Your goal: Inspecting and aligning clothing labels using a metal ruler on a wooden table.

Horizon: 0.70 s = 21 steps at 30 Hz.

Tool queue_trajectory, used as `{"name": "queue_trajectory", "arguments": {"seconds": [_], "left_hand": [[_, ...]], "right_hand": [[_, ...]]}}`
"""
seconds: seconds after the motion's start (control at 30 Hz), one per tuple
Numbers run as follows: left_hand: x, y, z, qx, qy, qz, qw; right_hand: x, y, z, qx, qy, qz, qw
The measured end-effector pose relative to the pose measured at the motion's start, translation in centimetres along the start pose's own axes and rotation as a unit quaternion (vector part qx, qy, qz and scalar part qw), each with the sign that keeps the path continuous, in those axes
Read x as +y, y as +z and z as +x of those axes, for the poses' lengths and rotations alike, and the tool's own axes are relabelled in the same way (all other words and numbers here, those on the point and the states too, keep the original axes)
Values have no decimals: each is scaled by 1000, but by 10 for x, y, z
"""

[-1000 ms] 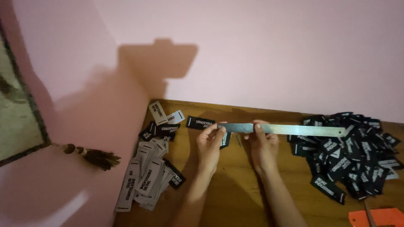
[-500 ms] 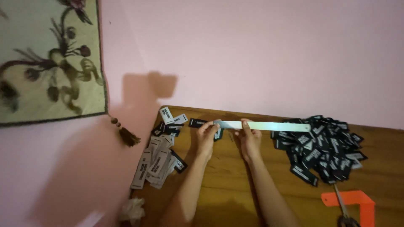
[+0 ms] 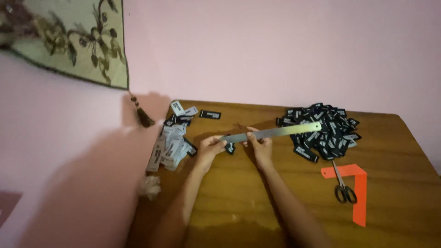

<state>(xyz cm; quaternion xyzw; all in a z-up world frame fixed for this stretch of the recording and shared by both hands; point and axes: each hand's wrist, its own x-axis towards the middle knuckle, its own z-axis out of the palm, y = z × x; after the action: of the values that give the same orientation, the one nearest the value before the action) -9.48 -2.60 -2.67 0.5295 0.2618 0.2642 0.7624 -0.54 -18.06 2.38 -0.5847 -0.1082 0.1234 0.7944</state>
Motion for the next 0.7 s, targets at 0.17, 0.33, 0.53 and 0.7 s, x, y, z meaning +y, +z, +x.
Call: {"name": "queue_trajectory", "arguments": {"seconds": [0.17, 0.33, 0.53, 0.7], "left_hand": [[14, -26, -41, -118, -12, -31, 992], [42, -23, -58, -162, -34, -6, 986], [48, -6, -71, -136, -20, -119, 983], [30, -1, -67, -129, -32, -256, 958]], "right_hand": [[23, -6, -28, -40, 12, -4, 999], [-9, -13, -61, -46, 16, -31, 998], [-15, -12, -64, -31, 42, 32, 998], [-23, -12, -67, -53, 60, 41, 996]]}}
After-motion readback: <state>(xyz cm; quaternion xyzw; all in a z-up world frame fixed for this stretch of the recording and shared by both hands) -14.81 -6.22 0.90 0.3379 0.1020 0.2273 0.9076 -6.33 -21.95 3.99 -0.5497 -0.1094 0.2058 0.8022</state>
